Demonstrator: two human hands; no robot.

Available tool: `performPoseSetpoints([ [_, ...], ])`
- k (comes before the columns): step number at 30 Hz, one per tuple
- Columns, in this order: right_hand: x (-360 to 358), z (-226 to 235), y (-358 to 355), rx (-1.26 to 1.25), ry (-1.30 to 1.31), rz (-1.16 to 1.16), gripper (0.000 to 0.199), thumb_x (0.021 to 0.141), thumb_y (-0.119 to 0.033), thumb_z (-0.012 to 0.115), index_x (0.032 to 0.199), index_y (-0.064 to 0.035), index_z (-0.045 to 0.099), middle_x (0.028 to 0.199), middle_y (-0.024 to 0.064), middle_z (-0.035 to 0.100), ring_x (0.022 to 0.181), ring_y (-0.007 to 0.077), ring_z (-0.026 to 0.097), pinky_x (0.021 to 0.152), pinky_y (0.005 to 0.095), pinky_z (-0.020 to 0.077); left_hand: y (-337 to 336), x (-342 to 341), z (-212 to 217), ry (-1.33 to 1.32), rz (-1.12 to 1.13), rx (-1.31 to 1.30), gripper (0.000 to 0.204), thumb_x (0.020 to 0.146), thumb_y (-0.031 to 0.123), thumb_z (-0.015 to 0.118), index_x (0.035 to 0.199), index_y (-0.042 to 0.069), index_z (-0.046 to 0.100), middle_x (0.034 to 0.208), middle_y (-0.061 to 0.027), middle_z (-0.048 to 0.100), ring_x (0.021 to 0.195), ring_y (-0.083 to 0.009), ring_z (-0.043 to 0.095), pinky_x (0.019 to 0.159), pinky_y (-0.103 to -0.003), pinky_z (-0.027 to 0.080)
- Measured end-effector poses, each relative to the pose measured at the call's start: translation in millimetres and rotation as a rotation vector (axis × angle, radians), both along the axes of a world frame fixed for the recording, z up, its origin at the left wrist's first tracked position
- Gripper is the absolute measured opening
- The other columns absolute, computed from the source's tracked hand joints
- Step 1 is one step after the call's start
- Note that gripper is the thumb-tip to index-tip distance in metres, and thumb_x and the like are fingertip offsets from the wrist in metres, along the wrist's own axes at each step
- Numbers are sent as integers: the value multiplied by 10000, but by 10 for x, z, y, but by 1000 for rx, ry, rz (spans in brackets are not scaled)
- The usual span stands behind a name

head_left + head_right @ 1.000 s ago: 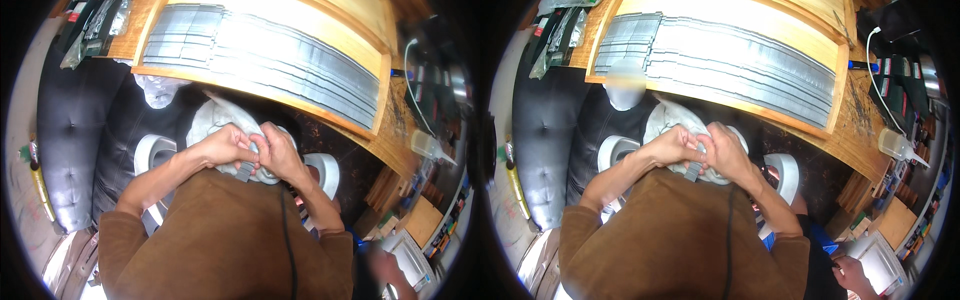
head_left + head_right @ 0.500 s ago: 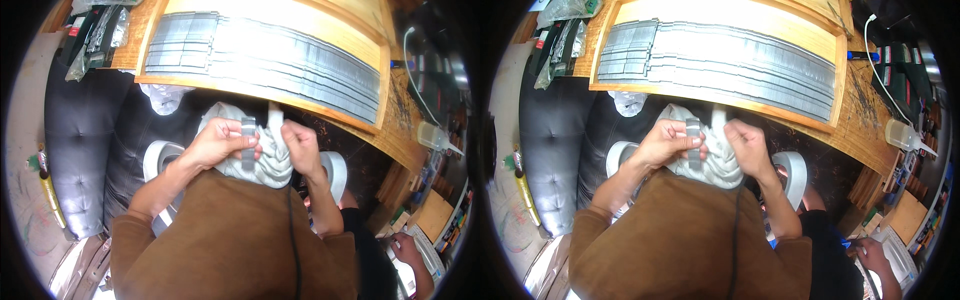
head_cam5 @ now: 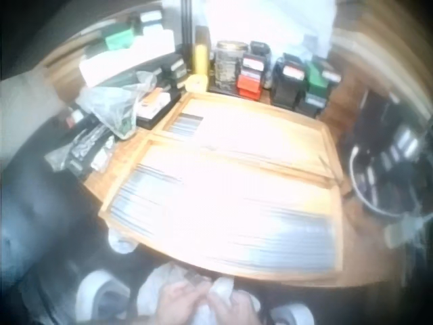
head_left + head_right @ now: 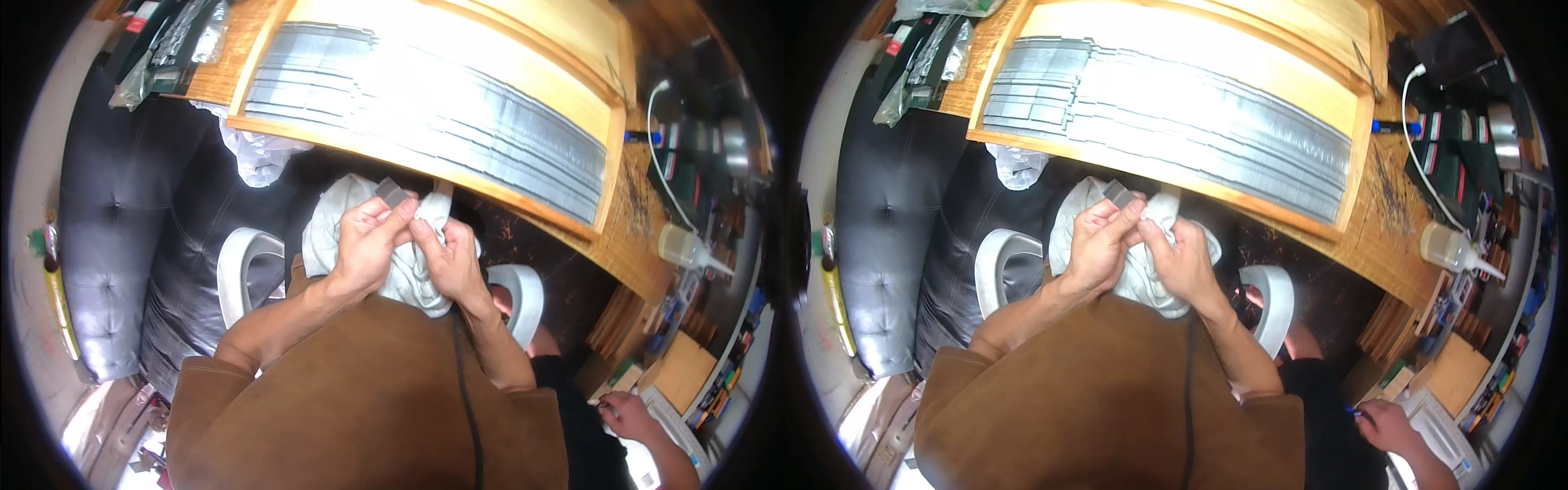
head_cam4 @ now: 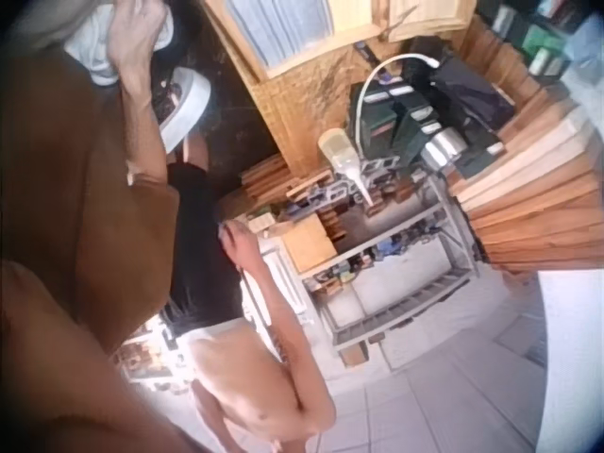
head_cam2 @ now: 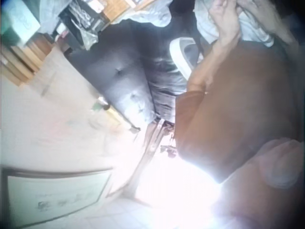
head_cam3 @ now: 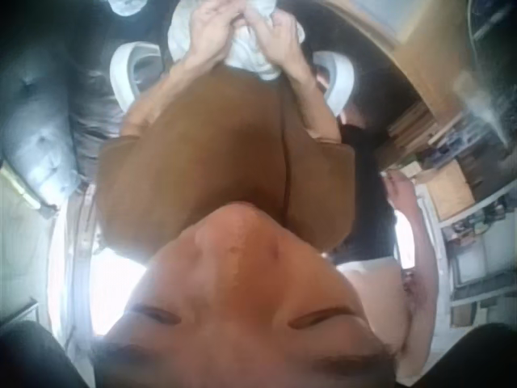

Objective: The person repeatedly picks up small rectangular metal pieces from a wooden tray, wipes them with a cloth, and places them back on the tray. The person handles the pieces one at a time, occasionally stacking them.

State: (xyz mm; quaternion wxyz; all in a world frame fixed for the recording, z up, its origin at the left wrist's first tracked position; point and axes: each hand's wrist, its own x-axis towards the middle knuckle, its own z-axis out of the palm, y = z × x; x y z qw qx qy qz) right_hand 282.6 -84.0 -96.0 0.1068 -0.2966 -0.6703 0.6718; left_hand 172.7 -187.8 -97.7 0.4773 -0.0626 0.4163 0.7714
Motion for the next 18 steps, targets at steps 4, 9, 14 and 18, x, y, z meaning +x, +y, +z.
performPoseSetpoints([
  [4,43,50,-80,-110,14,-35,249,1067,-134,560,1189,46,682,828,6,653,685,67,515,604,272,444,-22,-47,-17,42,-51,-18,132,1008,66,702,1075,-47,687,1070,-150,734,930,-174,723,770,-320,645],
  [9,111,82,-6,-177,27,39,226,1039,-86,538,1201,52,614,863,68,703,769,132,638,685,310,511,-41,-154,138,-26,-60,21,144,1027,91,676,1097,-34,683,1075,-168,738,942,-231,740,727,-342,644],
  [14,54,416,51,247,-286,1,439,973,-137,636,1326,74,481,1013,283,700,950,475,675,831,466,538,-224,-355,332,-2,-96,-112,181,1028,120,677,1142,-21,669,1087,-168,733,988,-266,748,756,-317,642],
  [18,196,1031,104,792,-173,214,494,850,-117,800,1241,51,549,1197,262,596,1091,435,594,954,460,480,-429,-425,784,234,-251,-150,176,1002,65,696,1136,-47,681,1031,-185,759,959,-276,767,796,-307,636],
])
